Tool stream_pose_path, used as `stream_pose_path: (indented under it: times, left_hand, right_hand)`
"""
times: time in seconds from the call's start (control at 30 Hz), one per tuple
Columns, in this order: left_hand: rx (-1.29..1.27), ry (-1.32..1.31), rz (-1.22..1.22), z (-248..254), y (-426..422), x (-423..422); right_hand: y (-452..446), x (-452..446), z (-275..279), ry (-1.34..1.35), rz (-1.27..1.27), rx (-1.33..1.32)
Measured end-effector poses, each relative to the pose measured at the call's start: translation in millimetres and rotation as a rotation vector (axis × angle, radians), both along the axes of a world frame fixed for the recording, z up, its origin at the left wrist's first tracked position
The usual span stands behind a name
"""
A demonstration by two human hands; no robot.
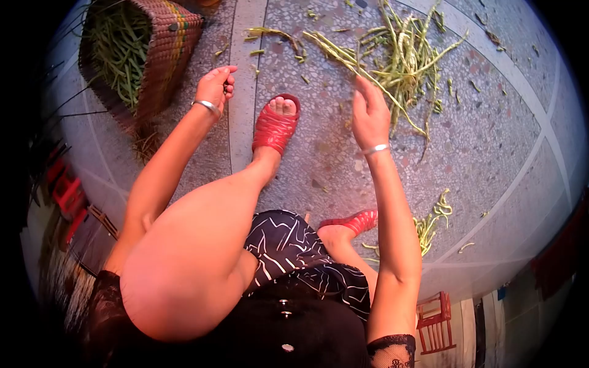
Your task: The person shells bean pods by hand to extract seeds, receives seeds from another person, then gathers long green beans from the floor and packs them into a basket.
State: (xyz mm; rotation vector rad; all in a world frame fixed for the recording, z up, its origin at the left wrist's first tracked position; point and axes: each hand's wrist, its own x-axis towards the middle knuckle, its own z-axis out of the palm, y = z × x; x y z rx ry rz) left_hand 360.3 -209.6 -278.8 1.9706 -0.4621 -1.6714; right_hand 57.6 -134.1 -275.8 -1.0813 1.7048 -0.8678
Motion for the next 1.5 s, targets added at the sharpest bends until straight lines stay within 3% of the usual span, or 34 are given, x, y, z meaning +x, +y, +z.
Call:
stream_pose_path:
  times: [0.23, 0.3, 0.47, 0.57, 0.6, 0.63, 0.67, 0.7, 0.73, 0.8, 0.83, 0.97, 1.03, 1.13, 1.33, 1.4, 1.5]
  left_hand:
    - [-0.094, -0.331, -0.002, -53, -6, 7]
    - [-0.366, -0.508, -0.157, -81, -13, -12]
    - [-0.331, 0.276, -0.386, -6, -28, -106]
    - [-0.57, -0.029, -0.311, -11, -28, -87]
    - [-0.668, -0.259, -0.236, -20, -30, -68]
    - [-0.532, -0.481, -0.17, -36, -33, -40]
    - [-0.637, -0.652, -0.099, -85, -31, -1]
    - [-0.426, -0.476, 0.101, -67, -32, 12]
    - [-0.523, -0.903, -0.032, -83, -30, 33]
    - [-0.213, -0.579, 0.136, -110, -28, 61]
    - [-0.132, -0.487, 0.202, -78, -30, 32]
    - [-0.073, 0.123, -0.333, -18, -30, -59]
    - [-0.082, 0.335, -0.412, 10, -24, -105]
    - [-0.075, 0.462, -0.48, 35, -12, -127]
    - [0.012, 0.385, -0.484, 32, 15, -105]
    - [0.03, 0.37, -0.477, 32, 24, -102]
    - [0.051, 0.354, -0.513, 31, 35, -101]
  right_hand:
    - [60, 12, 25, -0.259, -0.101, 0.302]
    - [71, 15, 28, -0.284, -0.109, 0.341]
    - [73, 22, 37, -0.293, -0.097, 0.372]
    - [72, 14, 33, -0.276, -0.063, 0.358]
    - [71, 11, 34, -0.266, -0.068, 0.351]
    - [70, 9, 34, -0.255, -0.077, 0.344]
    - [66, 9, 38, -0.263, -0.126, 0.345]
    - [67, 5, 35, -0.239, -0.142, 0.331]
    - [68, -2, 30, -0.21, -0.16, 0.317]
    - [63, -13, 30, -0.179, -0.239, 0.297]
    - [61, -22, 29, -0.167, -0.281, 0.271]
    - [47, -59, 10, -0.024, -0.389, 0.106]
    - [38, -85, -3, 0.173, -0.378, 0.023]
    - [11, -114, -7, 0.43, -0.366, -0.031]
    - [-37, -115, -29, 0.869, -0.206, -0.007]
    - [-47, -88, -7, 0.697, 0.011, 0.02]
    - [-43, -43, 1, 0.69, 0.101, -0.239]
